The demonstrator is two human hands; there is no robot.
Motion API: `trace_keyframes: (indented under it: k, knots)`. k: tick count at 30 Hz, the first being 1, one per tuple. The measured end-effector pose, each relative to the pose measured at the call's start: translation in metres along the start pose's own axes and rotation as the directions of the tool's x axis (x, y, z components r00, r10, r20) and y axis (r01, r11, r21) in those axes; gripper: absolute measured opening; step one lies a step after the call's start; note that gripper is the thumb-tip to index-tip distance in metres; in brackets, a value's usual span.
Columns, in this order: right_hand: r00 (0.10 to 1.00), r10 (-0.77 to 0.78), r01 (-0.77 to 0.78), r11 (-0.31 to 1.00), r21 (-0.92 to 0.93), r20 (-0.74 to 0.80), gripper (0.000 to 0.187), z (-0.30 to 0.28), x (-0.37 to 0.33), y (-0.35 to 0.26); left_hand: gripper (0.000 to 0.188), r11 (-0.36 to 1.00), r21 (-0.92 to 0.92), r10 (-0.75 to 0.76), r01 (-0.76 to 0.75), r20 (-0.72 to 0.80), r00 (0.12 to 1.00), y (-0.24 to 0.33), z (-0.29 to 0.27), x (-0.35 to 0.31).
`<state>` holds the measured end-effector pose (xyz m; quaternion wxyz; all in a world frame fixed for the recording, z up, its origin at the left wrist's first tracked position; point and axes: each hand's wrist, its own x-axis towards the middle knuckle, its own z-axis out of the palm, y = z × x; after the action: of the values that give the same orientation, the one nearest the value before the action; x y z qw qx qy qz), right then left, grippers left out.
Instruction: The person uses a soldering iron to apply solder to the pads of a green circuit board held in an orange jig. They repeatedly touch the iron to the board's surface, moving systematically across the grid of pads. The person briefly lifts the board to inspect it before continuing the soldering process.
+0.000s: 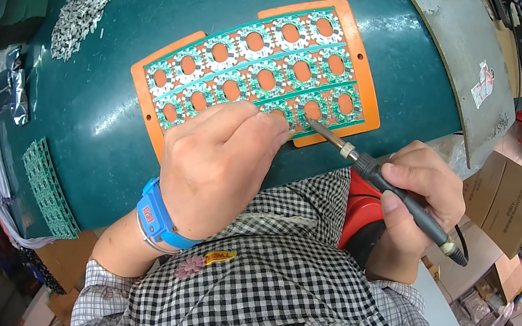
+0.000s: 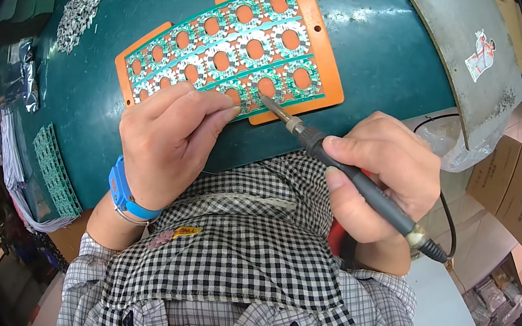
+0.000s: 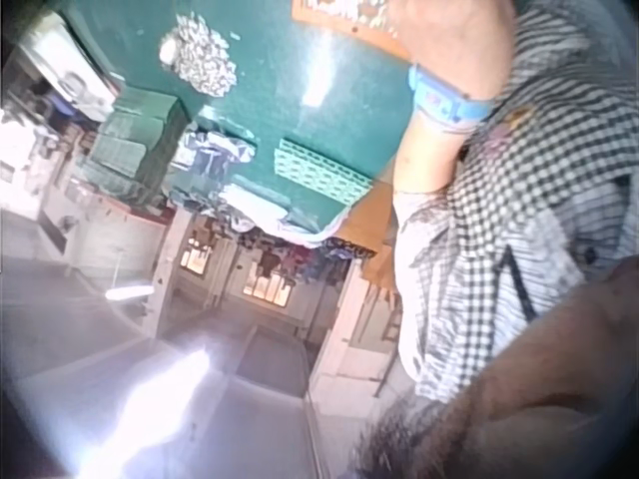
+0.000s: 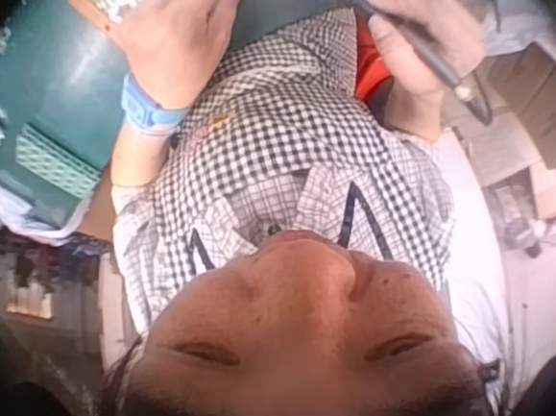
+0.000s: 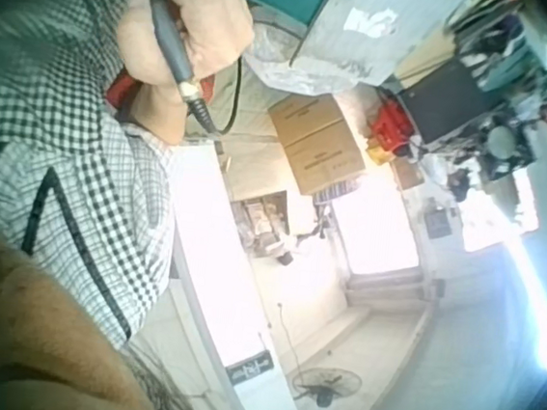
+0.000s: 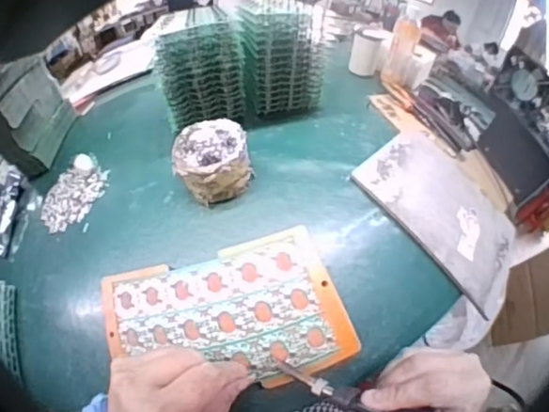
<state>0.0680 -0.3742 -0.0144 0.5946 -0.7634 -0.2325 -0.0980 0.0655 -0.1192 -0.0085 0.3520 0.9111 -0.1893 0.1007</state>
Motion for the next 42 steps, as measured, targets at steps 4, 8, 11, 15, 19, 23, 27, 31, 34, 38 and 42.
trace_keyframes:
  k: [4, 8, 11, 15, 19, 23, 27, 31, 34, 38, 42]
  knots:
    - [0.999, -0.025, 0.025, 1.000, -0.017, 0.027, 0.026, 0.000, 0.005, -0.002, 0.013, 1.000, 0.018, -0.014, 0.014, -0.007, 1.000, 0.001, 0.001, 0.000]
    - [0.996, -0.047, 0.050, 0.998, -0.035, 0.070, 0.026, -0.001, 0.008, -0.005, 0.014, 1.000, 0.020, -0.004, 0.004, 0.003, 1.000, 0.002, 0.003, 0.002]
    - [0.993, -0.088, 0.092, 0.994, -0.052, 0.081, 0.026, -0.001, 0.006, -0.003, 0.014, 1.000, 0.011, 0.005, -0.005, 0.018, 1.000, 0.004, 0.002, 0.003]
    - [0.998, -0.037, 0.037, 0.999, -0.016, -0.044, 0.028, -0.007, 0.001, -0.006, 0.012, 0.996, -0.053, -0.064, 0.066, 0.034, 0.997, 0.013, -0.004, 0.000]
    - [0.996, -0.021, 0.022, 1.000, 0.008, -0.088, 0.030, -0.018, -0.002, 0.001, 0.012, 0.999, -0.035, -0.001, 0.001, -0.002, 1.000, 0.010, -0.002, 0.009]
    - [0.996, 0.004, -0.004, 1.000, 0.005, -0.084, 0.029, -0.011, 0.003, 0.002, 0.013, 1.000, -0.008, -0.002, 0.002, 0.017, 1.000, 0.007, 0.003, 0.016]
    - [0.998, 0.028, -0.028, 1.000, -0.005, -0.052, 0.028, -0.010, 0.006, 0.005, 0.013, 1.000, 0.001, -0.010, 0.009, 0.023, 1.000, 0.006, 0.009, 0.017]
    - [0.999, 0.013, -0.014, 1.000, -0.016, -0.044, 0.028, -0.010, 0.007, 0.006, 0.012, 1.000, 0.002, -0.006, 0.005, 0.038, 0.999, 0.004, 0.011, 0.018]
    - [0.999, 0.016, -0.017, 0.999, -0.031, -0.039, 0.027, -0.010, 0.008, 0.006, 0.012, 1.000, 0.030, -0.006, 0.004, 0.070, 0.998, 0.005, 0.010, 0.019]
    - [0.999, 0.017, -0.018, 1.000, -0.023, -0.047, 0.027, -0.010, 0.008, 0.005, 0.012, 1.000, 0.013, -0.007, 0.007, 0.017, 1.000, 0.008, 0.007, 0.014]
    - [0.998, 0.020, -0.021, 1.000, -0.009, -0.053, 0.027, -0.009, 0.008, 0.005, 0.012, 1.000, 0.012, -0.020, 0.019, 0.044, 0.999, 0.006, 0.008, 0.015]
